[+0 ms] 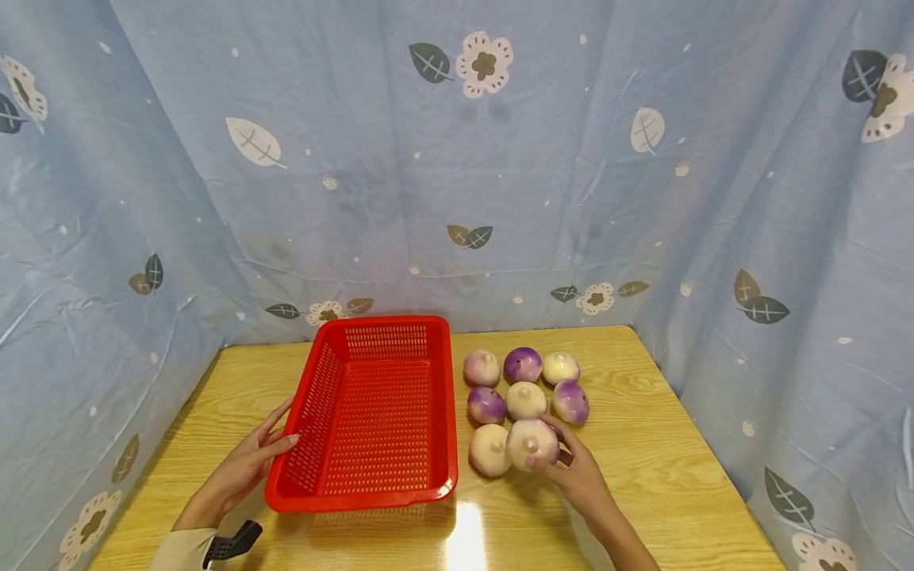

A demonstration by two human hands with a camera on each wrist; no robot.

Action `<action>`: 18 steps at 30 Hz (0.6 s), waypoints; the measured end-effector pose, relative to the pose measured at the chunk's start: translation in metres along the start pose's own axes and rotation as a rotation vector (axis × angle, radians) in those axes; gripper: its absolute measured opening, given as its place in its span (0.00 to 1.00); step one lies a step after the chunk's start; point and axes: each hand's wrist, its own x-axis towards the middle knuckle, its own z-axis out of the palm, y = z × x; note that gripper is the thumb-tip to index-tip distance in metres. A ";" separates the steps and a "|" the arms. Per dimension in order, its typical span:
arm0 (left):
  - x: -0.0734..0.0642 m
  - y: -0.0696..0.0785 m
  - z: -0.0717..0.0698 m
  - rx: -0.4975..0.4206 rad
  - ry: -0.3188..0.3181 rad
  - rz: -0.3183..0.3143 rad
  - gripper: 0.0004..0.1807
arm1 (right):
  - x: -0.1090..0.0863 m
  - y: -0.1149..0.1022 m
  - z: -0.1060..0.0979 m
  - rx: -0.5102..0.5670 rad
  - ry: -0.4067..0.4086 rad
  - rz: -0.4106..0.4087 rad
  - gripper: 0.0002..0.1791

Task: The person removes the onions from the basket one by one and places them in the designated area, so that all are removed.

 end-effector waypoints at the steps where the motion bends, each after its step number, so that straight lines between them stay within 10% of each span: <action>1: 0.000 0.000 0.000 0.002 0.000 0.002 0.44 | -0.001 0.001 -0.001 -0.005 0.001 -0.001 0.40; 18: 0.002 -0.002 -0.002 -0.007 -0.019 0.016 0.43 | 0.006 0.014 -0.019 -0.061 0.006 0.032 0.41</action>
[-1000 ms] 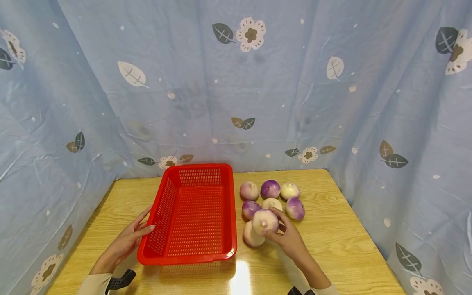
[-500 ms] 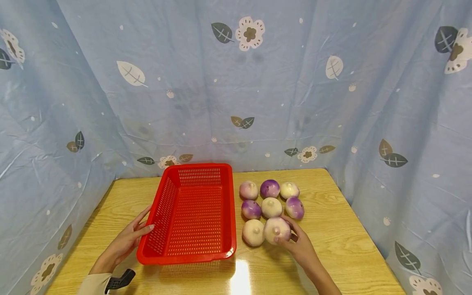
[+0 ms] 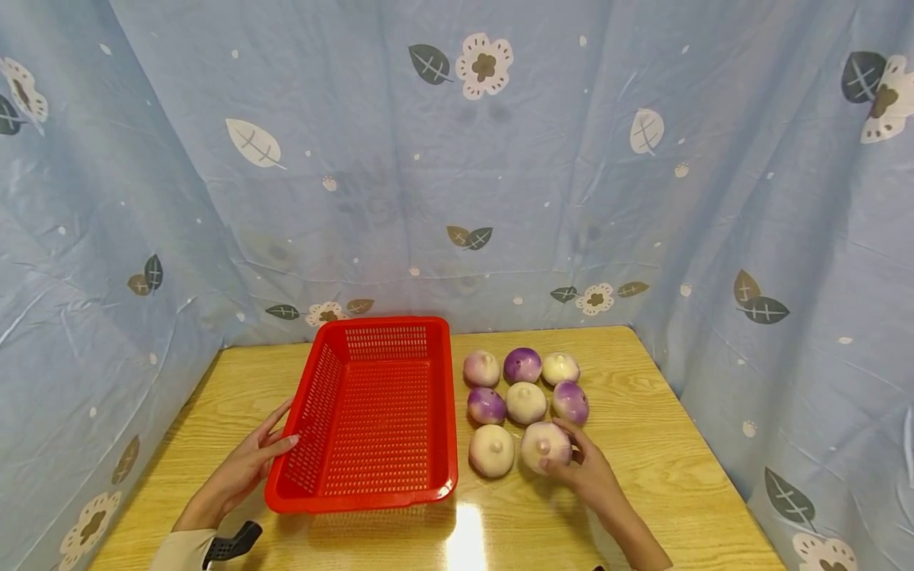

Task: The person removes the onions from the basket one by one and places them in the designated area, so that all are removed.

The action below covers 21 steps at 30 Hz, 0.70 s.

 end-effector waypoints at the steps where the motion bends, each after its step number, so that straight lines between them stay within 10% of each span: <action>1: 0.000 0.000 0.000 -0.002 0.003 -0.002 0.43 | 0.002 0.000 -0.001 -0.005 -0.001 0.002 0.41; 21: -0.001 0.000 0.000 0.000 -0.020 0.017 0.44 | 0.024 0.012 -0.001 -0.100 -0.024 0.060 0.43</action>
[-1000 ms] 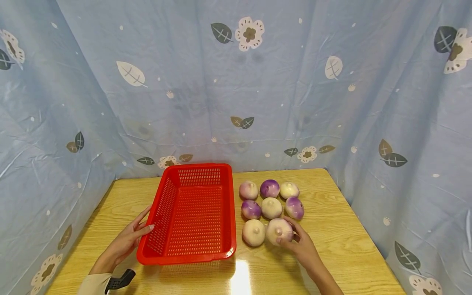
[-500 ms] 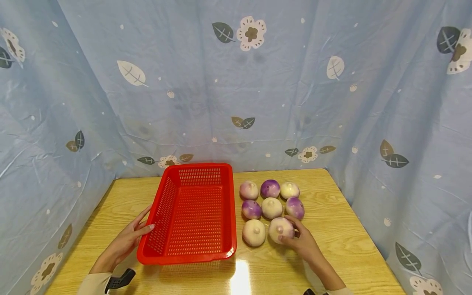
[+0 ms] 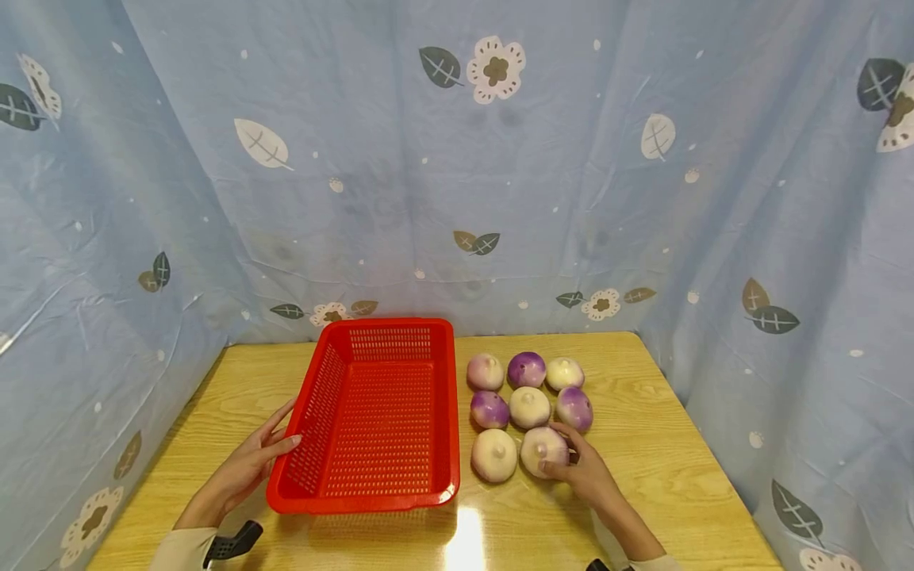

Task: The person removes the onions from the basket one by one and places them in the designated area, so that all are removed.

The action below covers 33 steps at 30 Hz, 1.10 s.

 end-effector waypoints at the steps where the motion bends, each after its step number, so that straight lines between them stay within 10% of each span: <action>1: 0.001 0.000 0.000 -0.004 0.003 -0.001 0.43 | 0.001 0.001 0.000 -0.001 -0.002 0.006 0.43; 33: 0.003 -0.002 0.004 0.005 0.067 -0.011 0.40 | -0.020 -0.014 -0.020 -0.048 0.155 -0.067 0.37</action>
